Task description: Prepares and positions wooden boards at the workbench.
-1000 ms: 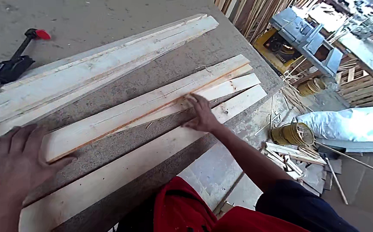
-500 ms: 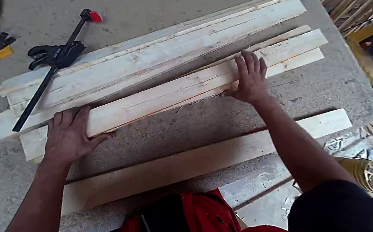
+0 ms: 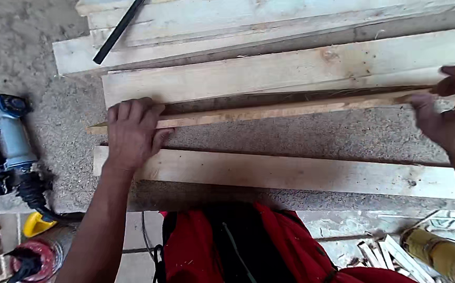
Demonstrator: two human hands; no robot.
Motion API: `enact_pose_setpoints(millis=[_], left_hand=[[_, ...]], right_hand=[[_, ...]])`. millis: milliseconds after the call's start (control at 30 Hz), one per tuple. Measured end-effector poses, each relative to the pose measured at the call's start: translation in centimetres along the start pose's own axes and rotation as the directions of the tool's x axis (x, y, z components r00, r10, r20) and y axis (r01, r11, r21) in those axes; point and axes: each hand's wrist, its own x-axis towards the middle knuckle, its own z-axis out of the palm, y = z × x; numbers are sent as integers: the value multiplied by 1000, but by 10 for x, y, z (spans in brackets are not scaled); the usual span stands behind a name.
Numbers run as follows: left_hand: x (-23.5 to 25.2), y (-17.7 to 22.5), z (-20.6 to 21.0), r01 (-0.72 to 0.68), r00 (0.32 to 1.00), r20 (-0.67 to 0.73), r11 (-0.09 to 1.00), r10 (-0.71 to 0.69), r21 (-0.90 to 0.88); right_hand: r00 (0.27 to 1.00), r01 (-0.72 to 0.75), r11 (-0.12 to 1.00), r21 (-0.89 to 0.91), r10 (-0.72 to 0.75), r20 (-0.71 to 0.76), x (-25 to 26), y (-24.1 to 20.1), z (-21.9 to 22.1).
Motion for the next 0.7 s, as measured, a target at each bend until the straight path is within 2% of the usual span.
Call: enact_pose_setpoints(millis=[67,200,300,367,433,500,567,633,700], left_hand=[[-7,3,5,-7,1000,12,1000,7,9],[10,-8,6,-66,997,-32,998,65,-24],[16,-19,3,-95,994,35,990,99,-99],[5,-24,4,-89,988,112,988,103,-125],[-12,-26,4,-100,991,84,990,109,-101],[-34,-24,-2,7,1000,-21,995,-9,-96],[-62,-18,-14,237,966,-87,967,-245,-93],[-90,-14,-22,495,858,-107,864,-502,-89],[-119,-13,-16,678,726,-74,729,-684,-97]], right_hand=[[993,39,999,29,-42,109,-4,-28,11],[993,91,995,29,-93,69,12,-45,42],[986,69,998,-6,-67,149,11,-54,41],[972,69,997,22,-72,223,-5,-65,41],[976,88,996,35,-93,196,-37,-72,46],[985,64,998,29,-68,158,-66,-75,50],[988,53,999,12,-54,144,-83,-77,50],[986,55,998,30,-59,155,-80,-75,52],[980,91,994,55,-99,171,-72,-65,68]])
